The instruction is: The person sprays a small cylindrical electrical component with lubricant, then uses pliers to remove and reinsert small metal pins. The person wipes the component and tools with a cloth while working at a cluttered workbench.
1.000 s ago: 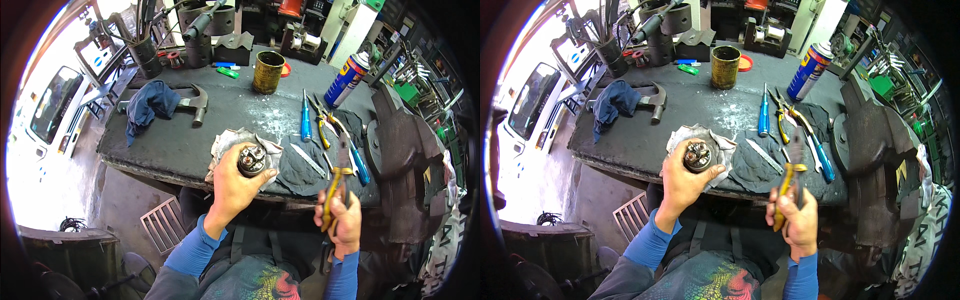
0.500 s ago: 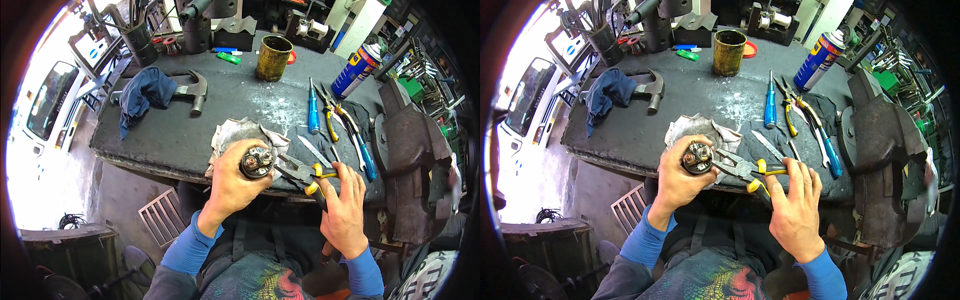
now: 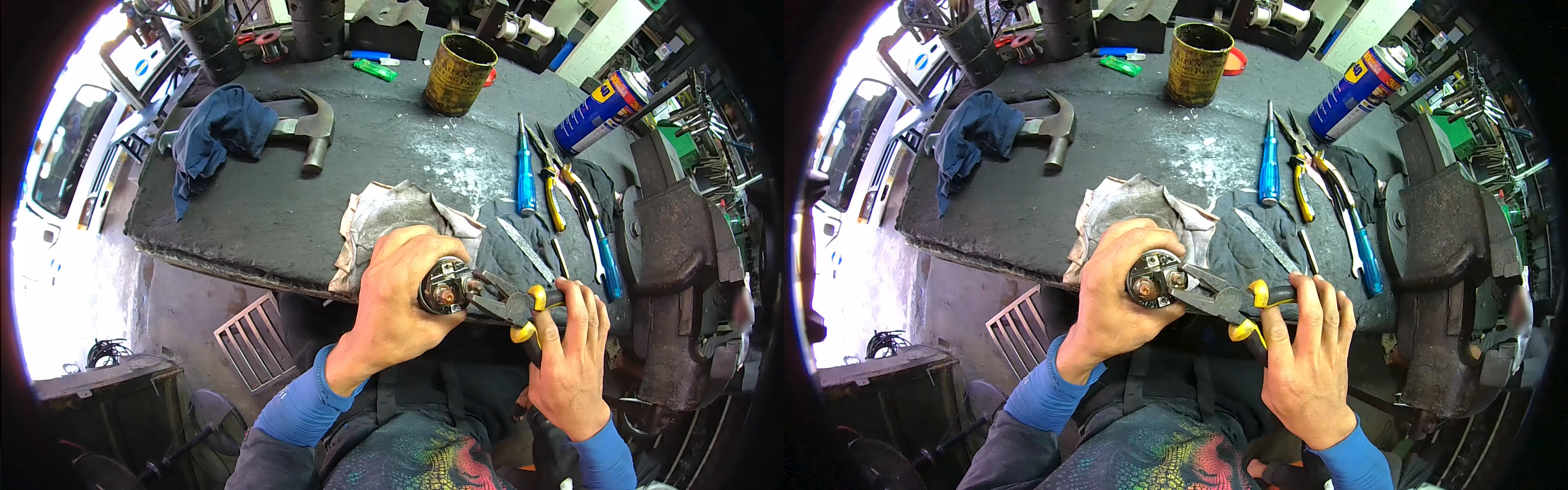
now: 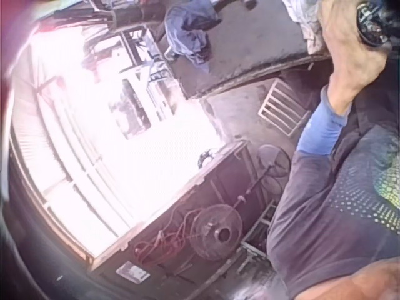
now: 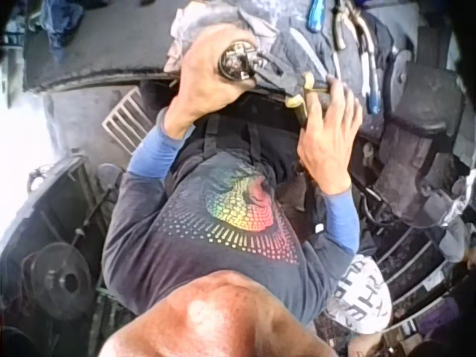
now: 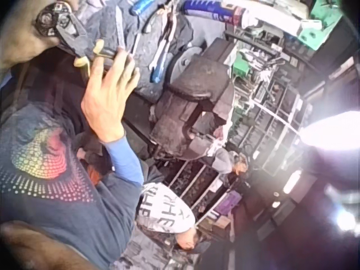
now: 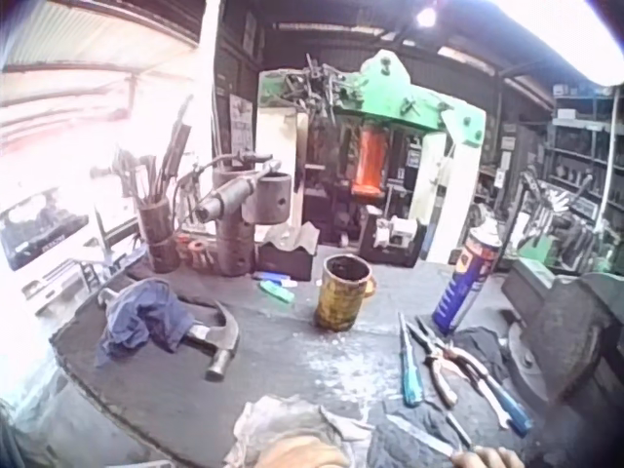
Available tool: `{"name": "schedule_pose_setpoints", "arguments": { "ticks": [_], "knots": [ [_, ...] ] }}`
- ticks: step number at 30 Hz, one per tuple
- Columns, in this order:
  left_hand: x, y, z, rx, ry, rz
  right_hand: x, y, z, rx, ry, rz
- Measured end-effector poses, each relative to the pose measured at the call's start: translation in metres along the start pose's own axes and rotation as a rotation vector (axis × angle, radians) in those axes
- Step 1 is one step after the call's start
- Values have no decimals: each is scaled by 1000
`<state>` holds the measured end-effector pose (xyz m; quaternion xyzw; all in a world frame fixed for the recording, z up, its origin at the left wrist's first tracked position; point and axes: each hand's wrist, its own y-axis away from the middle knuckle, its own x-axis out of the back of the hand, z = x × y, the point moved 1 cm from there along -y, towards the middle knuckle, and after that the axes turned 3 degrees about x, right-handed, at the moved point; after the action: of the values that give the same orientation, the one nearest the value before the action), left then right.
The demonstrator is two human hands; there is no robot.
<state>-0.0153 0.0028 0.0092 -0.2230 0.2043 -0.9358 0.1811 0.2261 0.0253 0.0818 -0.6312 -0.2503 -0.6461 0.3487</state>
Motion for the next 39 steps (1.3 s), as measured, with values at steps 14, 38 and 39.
{"name": "schedule_pose_setpoints", "arguments": {
  "ticks": [14,38,39],
  "knots": [
    [2,-11,-11,1,80,-100,17,-7,-3,11,73,-139],
    [-9,12,4,320,129,141,-26,12,96,-396,0,175],
    [-7,18,2,357,244,128,-28,8,103,-410,-3,165]
  ]
}}
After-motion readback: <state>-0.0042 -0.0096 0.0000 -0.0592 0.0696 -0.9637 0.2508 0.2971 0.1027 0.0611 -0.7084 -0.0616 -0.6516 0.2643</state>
